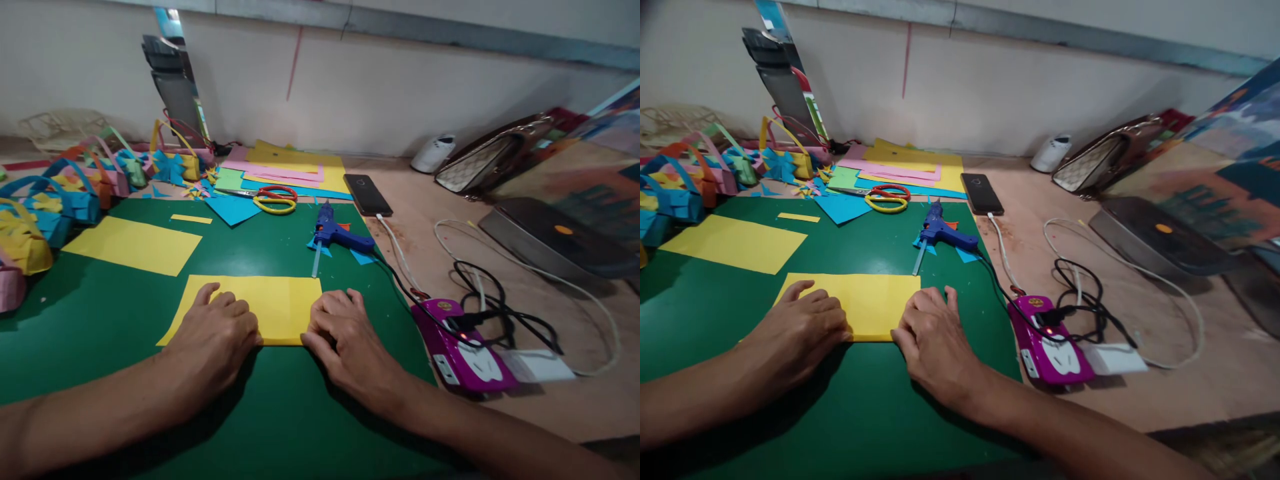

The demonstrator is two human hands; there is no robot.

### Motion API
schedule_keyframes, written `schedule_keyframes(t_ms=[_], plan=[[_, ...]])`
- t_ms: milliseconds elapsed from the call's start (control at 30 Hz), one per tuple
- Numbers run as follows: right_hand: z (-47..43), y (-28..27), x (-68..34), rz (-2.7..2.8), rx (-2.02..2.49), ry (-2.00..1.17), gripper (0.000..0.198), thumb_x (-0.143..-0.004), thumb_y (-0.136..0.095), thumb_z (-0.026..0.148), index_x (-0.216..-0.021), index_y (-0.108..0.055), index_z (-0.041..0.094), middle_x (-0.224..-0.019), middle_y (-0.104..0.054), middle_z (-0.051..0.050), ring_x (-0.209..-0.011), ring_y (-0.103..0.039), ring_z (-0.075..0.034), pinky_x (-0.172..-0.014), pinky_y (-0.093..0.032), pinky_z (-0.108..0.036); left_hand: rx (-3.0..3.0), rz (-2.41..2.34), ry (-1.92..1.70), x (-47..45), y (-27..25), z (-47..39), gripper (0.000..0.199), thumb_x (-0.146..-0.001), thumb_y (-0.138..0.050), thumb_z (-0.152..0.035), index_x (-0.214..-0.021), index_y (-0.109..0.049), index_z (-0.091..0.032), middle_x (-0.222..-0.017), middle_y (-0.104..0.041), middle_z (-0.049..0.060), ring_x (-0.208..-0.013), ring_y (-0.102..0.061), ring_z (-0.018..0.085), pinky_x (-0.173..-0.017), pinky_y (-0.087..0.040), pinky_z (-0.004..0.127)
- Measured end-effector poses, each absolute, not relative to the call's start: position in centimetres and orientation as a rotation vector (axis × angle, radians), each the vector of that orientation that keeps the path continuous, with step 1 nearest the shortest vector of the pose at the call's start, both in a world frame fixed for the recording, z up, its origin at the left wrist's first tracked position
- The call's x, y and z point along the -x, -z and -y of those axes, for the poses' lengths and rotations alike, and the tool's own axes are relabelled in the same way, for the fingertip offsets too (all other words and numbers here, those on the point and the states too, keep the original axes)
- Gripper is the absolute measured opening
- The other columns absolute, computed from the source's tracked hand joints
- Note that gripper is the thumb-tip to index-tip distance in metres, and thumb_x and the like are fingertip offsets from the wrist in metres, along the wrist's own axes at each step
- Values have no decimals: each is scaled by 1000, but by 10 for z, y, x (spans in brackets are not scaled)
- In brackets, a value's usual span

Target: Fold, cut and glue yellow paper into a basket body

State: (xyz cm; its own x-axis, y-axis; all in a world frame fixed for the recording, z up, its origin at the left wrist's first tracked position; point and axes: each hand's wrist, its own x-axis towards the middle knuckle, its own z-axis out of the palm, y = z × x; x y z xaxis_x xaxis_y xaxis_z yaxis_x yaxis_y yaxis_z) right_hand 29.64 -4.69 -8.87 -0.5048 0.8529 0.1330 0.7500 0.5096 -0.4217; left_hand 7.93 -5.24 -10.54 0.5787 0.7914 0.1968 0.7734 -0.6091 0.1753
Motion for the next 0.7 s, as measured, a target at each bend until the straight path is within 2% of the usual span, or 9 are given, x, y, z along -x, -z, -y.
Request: schedule_keyframes(t_ms=[267,433,700], plan=[[45,90,-297,2467,1346,-391,22,-83,-55,14,-63,-48,17,-77,-56,-1,-83,-48,-17,-83,-27,-38,-2515,-1291,-398,-80,103,54,28,-91,-38,-22,-70,-54,-19,-70,-54,2,-69,-45,18,-74,-29,38],[45,90,-297,2471,1355,-399,21,-83,-56,15,-63,-48,18,-78,-55,0,-83,-47,-17,-85,-25,-38,-2472,-1350,-310,-82,98,54,29,-91,-36,-20,-68,-53,-17,-72,-53,5,-70,-43,20,-71,-30,38],[47,90,-297,2439,1368,-440,21,-83,-56,14,-63,-48,17,-78,-55,0,-83,-47,-17,-88,-23,-40,-2461,-1418,-227,-86,94,53,24,-88,-45,-20,-68,-57,-18,-76,-54,4,-75,-44,21,-72,-30,37]])
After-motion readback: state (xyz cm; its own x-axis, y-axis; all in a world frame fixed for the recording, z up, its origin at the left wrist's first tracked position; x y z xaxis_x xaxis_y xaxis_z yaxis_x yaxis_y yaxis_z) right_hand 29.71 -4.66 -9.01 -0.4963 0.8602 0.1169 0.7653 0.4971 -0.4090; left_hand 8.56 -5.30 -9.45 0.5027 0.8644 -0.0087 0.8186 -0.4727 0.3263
